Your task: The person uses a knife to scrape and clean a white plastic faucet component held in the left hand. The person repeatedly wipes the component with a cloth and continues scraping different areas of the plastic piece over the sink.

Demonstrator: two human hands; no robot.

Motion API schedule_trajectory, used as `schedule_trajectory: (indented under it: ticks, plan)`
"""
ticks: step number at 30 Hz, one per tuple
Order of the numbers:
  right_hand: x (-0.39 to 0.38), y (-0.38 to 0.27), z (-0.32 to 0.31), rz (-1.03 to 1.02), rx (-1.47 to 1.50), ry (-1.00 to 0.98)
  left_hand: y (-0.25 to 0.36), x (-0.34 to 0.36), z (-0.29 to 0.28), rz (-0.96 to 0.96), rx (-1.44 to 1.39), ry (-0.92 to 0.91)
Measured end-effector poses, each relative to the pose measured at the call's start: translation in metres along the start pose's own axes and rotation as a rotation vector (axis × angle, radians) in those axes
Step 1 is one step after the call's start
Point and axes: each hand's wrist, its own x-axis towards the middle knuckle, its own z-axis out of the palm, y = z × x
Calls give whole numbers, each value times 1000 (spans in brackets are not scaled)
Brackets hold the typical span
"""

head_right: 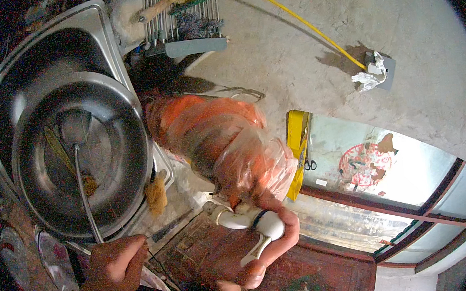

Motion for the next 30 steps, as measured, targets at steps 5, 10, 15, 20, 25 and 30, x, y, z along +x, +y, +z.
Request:
schedule_trajectory:
  ticks: [5, 10, 15, 20, 25, 30]
  plan:
    - [-1, 1, 3, 67, 14, 19, -4, -12, 0, 74, 7, -111]
    - [4, -2, -3, 18, -8, 46, 3, -5, 6, 130, -18, -154]
    - [-1, -5, 9, 55, -41, 31, -3, -15, 4, 178, -36, -39]
    - [0, 1, 7, 58, -1, 89, 0, -7, 11, 158, -18, -34]
    - [3, 5, 6, -28, -55, 22, -11, -7, 16, 84, -5, -36]
    - [2, -4, 12, 2, -14, 13, 1, -5, 3, 70, -40, -104]
